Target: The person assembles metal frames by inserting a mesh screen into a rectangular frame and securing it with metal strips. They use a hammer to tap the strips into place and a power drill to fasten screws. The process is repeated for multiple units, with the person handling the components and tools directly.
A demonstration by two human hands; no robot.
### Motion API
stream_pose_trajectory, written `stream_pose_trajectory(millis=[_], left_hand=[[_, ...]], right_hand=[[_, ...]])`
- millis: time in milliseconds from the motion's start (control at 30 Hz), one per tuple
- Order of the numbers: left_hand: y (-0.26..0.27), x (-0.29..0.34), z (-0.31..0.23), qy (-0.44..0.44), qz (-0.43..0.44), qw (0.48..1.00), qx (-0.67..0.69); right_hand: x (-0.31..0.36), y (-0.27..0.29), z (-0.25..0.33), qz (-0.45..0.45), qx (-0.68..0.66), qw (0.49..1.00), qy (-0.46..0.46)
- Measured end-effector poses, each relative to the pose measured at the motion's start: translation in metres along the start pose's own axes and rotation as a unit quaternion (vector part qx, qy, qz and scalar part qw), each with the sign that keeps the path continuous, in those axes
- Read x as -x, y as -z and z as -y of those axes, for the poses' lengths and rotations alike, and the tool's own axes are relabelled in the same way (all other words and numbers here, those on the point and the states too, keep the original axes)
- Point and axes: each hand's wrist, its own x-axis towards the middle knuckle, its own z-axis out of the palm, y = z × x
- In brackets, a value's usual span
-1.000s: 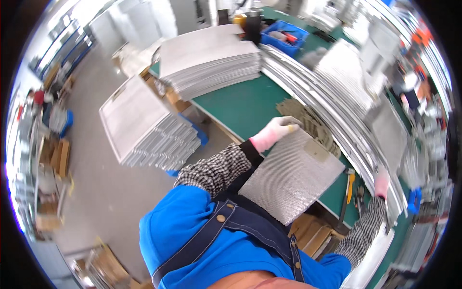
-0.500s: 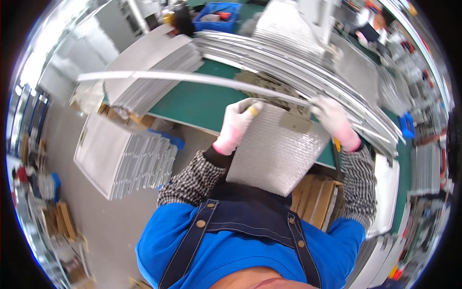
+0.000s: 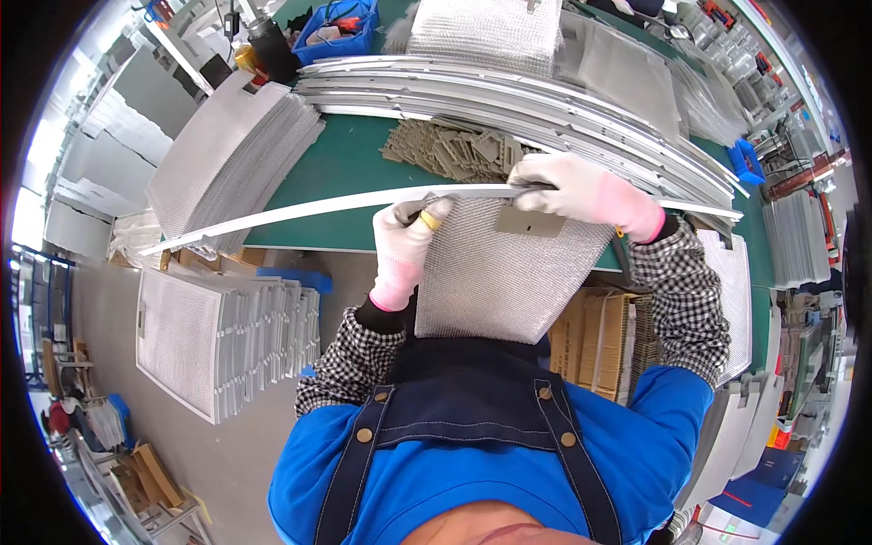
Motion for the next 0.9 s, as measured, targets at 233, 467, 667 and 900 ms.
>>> stream_pose_trajectory(millis=[233,467,667,900], left_hand=[[-0.012,-0.001,-0.021,-0.009,0.078,0.996,-0.033],[0.018,0.000,-0.015,0.023,0.104,0.993,0.050],[0.018,0.004,-0.001,0.007,0.101,0.985,0.139],[0.023,0.000,0.004,-0.050,0.146,0.974,0.167]], right_hand=[[0.002,-0.028,0.002,0.004,-0.071,0.997,-0.022],[0.050,-0.003,-0.011,0.005,-0.008,0.994,-0.108],[0.099,-0.013,-0.034,-0.091,0.046,0.984,-0.148],[0.102,-0.022,-0.048,-0.129,0.097,0.984,-0.073]])
